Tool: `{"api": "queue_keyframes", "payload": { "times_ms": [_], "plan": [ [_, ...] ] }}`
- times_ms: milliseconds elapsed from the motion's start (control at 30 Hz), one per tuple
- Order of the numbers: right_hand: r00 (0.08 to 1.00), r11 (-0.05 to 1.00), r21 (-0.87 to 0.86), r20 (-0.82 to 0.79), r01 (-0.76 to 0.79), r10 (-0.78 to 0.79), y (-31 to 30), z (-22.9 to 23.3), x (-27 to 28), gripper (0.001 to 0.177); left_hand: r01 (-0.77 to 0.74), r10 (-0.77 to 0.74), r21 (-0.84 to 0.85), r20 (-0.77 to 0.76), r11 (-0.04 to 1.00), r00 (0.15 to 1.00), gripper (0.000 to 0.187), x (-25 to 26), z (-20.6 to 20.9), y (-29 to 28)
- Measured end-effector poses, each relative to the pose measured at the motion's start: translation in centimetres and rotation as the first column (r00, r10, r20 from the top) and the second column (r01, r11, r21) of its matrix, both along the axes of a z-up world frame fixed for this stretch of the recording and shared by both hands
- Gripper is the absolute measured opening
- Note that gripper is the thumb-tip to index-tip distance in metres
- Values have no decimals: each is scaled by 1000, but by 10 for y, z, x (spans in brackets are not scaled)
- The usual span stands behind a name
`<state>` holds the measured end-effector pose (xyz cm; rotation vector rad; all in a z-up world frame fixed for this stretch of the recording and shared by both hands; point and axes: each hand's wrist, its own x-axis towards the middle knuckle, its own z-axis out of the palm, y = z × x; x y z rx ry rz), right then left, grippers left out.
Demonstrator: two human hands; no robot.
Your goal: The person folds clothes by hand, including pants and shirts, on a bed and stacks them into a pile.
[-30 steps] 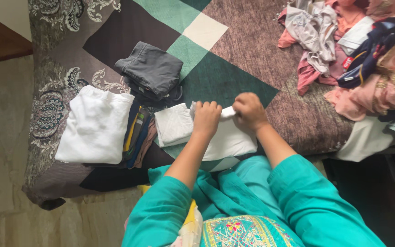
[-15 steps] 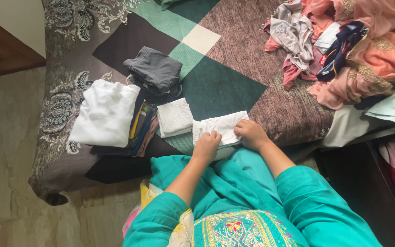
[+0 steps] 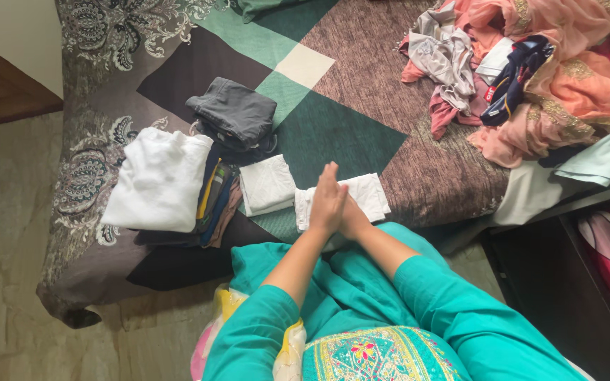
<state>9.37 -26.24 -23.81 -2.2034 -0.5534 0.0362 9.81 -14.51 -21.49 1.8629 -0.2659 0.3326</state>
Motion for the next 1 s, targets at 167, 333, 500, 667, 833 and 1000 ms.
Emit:
{"api": "queue_keyframes", "payload": {
  "times_ms": [167,333,500,667,833,1000],
  "plan": [
    [973,892,-428,99,-147,208,-8,-27,10,78,76,-31,401,-118,913,993,87,1,-50,5],
    [973,780,-615,229,120,31,-23,-62,23,74,38,42,581,-125,813,991,90,-1,-57,7],
    [975,605,-764,172,223,-142,-39,-47,32,86,7,117,647,-149,762,982,93,-16,-49,13],
    [896,589,-708,145,390,-419,-52,10,26,100,-118,182,778,5,617,983,90,-32,-53,29],
    [792,602,-618,56,506,-608,-55,11,16,77,-132,209,778,2,614,978,91,-48,-53,35],
    [799,768,-360,-91,531,-595,-82,-34,30,52,-123,193,819,16,560,981,92,-62,-38,28]
  ]
}}
